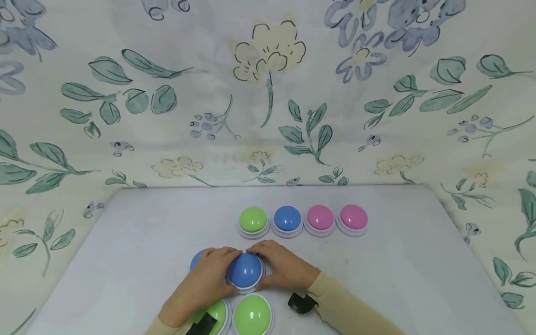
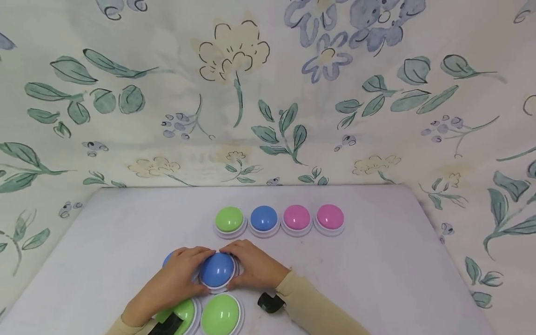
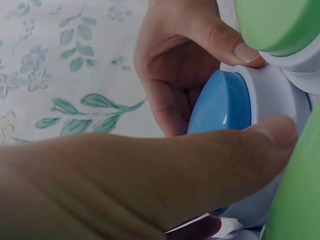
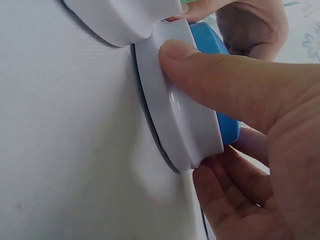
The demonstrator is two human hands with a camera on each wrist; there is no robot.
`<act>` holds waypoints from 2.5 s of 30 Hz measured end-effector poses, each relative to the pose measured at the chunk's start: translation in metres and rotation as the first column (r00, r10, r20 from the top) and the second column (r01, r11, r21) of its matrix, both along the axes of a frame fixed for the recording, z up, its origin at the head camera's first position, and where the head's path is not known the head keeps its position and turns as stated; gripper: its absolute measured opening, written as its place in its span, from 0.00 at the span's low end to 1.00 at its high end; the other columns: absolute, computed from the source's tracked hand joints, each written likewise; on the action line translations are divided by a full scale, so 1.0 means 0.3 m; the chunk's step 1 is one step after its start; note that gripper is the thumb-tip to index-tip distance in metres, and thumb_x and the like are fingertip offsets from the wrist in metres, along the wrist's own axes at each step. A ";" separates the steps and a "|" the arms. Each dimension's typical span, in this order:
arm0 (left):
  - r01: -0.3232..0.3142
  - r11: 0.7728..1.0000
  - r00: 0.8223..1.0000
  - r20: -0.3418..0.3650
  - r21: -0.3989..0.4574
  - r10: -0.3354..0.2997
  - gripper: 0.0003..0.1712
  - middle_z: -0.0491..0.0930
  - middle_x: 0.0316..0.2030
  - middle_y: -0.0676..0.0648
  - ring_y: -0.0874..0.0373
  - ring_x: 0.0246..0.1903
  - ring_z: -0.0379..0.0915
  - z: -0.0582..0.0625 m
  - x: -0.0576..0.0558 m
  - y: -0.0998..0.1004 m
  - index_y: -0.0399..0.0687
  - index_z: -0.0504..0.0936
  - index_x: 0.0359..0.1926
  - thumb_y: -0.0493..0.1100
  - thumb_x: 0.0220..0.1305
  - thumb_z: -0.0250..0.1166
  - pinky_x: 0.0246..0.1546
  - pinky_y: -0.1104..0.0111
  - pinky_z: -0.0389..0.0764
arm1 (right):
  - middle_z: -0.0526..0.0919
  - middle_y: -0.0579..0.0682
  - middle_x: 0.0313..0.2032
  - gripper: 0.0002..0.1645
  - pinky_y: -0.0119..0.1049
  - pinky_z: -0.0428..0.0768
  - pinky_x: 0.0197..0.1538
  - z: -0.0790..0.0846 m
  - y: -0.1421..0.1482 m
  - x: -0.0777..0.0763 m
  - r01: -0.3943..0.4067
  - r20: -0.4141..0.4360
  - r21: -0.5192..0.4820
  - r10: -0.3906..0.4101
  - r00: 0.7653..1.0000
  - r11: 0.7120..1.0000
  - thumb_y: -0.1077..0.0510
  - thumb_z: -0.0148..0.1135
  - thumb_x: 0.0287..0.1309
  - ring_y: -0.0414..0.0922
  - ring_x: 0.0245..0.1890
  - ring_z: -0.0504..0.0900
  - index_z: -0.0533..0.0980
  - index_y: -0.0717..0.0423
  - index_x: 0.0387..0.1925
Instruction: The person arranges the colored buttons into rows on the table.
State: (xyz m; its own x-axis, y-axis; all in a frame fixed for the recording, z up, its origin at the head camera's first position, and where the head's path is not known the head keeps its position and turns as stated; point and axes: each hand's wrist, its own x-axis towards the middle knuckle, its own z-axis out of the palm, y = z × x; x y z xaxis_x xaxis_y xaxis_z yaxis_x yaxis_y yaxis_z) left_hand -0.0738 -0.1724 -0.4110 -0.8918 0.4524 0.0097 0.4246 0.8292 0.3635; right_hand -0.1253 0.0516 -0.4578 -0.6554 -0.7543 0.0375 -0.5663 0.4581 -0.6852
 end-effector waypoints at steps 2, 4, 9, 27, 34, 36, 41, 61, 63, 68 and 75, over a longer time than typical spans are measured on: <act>-0.004 1.000 1.000 -0.005 0.001 0.004 0.43 0.80 0.56 0.38 0.43 0.56 0.75 0.007 0.001 0.002 0.31 0.78 0.58 0.42 0.40 0.84 0.61 0.44 0.67 | 0.74 0.44 0.65 0.46 0.34 0.65 0.72 0.006 -0.001 -0.004 -0.003 -0.007 -0.007 0.003 1.000 1.000 0.50 0.79 0.50 0.39 0.67 0.67 0.68 0.53 0.69; -0.003 1.000 1.000 -0.013 0.000 0.003 0.42 0.80 0.56 0.37 0.43 0.57 0.75 0.016 -0.002 0.004 0.31 0.78 0.58 0.41 0.40 0.84 0.61 0.44 0.67 | 0.74 0.43 0.64 0.46 0.33 0.65 0.71 0.016 0.000 -0.010 -0.002 -0.018 0.000 0.002 1.000 1.000 0.49 0.79 0.50 0.39 0.67 0.68 0.68 0.53 0.69; -0.002 0.999 1.000 -0.022 0.032 0.003 0.41 0.79 0.57 0.37 0.41 0.58 0.75 0.035 -0.017 0.006 0.31 0.77 0.60 0.39 0.44 0.82 0.62 0.45 0.71 | 0.74 0.44 0.65 0.47 0.35 0.66 0.71 0.050 0.007 -0.021 0.018 -0.044 0.017 -0.017 0.999 1.000 0.50 0.79 0.50 0.40 0.67 0.68 0.69 0.52 0.70; -0.007 0.986 0.993 -0.114 0.165 0.026 0.43 0.77 0.59 0.38 0.43 0.59 0.74 0.061 0.008 0.037 0.32 0.75 0.63 0.36 0.44 0.82 0.60 0.51 0.77 | 0.76 0.46 0.64 0.46 0.40 0.69 0.70 0.148 0.065 -0.003 0.027 -0.082 -0.082 -0.034 0.996 0.996 0.54 0.80 0.49 0.43 0.66 0.71 0.70 0.55 0.69; -0.011 0.969 0.986 -0.160 0.247 0.052 0.45 0.76 0.61 0.38 0.43 0.61 0.72 0.060 0.009 0.066 0.34 0.74 0.65 0.35 0.44 0.82 0.61 0.51 0.76 | 0.77 0.44 0.63 0.46 0.41 0.74 0.66 0.176 0.098 -0.004 0.080 -0.033 -0.105 -0.084 0.996 0.991 0.56 0.80 0.49 0.42 0.62 0.73 0.70 0.50 0.70; -0.014 0.966 0.985 -0.161 0.258 0.057 0.46 0.75 0.61 0.38 0.43 0.62 0.71 0.057 0.009 0.077 0.34 0.74 0.65 0.35 0.44 0.82 0.61 0.51 0.76 | 0.77 0.44 0.63 0.46 0.41 0.74 0.66 0.177 0.110 -0.002 0.078 -0.030 -0.129 -0.083 0.996 0.989 0.57 0.80 0.49 0.42 0.62 0.74 0.70 0.50 0.70; -0.033 0.960 0.990 -0.122 0.280 0.070 0.47 0.75 0.62 0.39 0.44 0.63 0.70 0.054 0.013 0.115 0.36 0.72 0.67 0.36 0.45 0.82 0.62 0.52 0.76 | 0.75 0.44 0.65 0.45 0.40 0.75 0.65 0.164 0.152 0.011 0.082 -0.024 -0.171 -0.087 0.996 0.982 0.58 0.79 0.51 0.42 0.62 0.73 0.69 0.51 0.70; 0.001 0.939 0.999 -0.044 0.345 0.014 0.45 0.74 0.63 0.38 0.44 0.65 0.67 0.067 0.028 0.287 0.32 0.70 0.67 0.36 0.49 0.80 0.67 0.53 0.70 | 0.72 0.46 0.68 0.47 0.49 0.79 0.61 0.143 0.325 0.089 0.154 -0.057 -0.222 -0.171 0.984 0.963 0.55 0.78 0.52 0.47 0.62 0.74 0.67 0.47 0.72; 0.005 0.939 0.999 -0.031 0.343 0.006 0.44 0.74 0.64 0.38 0.44 0.65 0.66 0.068 0.025 0.307 0.32 0.70 0.68 0.35 0.51 0.79 0.67 0.53 0.70 | 0.72 0.46 0.67 0.48 0.51 0.79 0.61 0.140 0.342 0.095 0.168 -0.059 -0.227 -0.185 0.981 0.959 0.57 0.78 0.51 0.47 0.62 0.74 0.67 0.47 0.72; 0.026 0.940 1.000 -0.014 0.340 -0.023 0.44 0.73 0.64 0.37 0.44 0.65 0.65 0.073 0.020 0.356 0.32 0.68 0.69 0.35 0.53 0.78 0.67 0.53 0.71 | 0.74 0.46 0.65 0.48 0.52 0.80 0.59 0.133 0.391 0.107 0.203 -0.072 -0.238 -0.225 0.972 0.950 0.59 0.79 0.49 0.45 0.59 0.74 0.68 0.48 0.71; 0.039 0.945 0.999 -0.015 0.326 -0.036 0.42 0.72 0.65 0.38 0.45 0.66 0.65 0.078 0.014 0.415 0.33 0.69 0.68 0.36 0.54 0.77 0.67 0.54 0.71 | 0.75 0.46 0.65 0.48 0.51 0.81 0.59 0.122 0.448 0.114 0.230 -0.067 -0.249 -0.254 0.965 0.941 0.56 0.80 0.48 0.46 0.59 0.75 0.68 0.49 0.71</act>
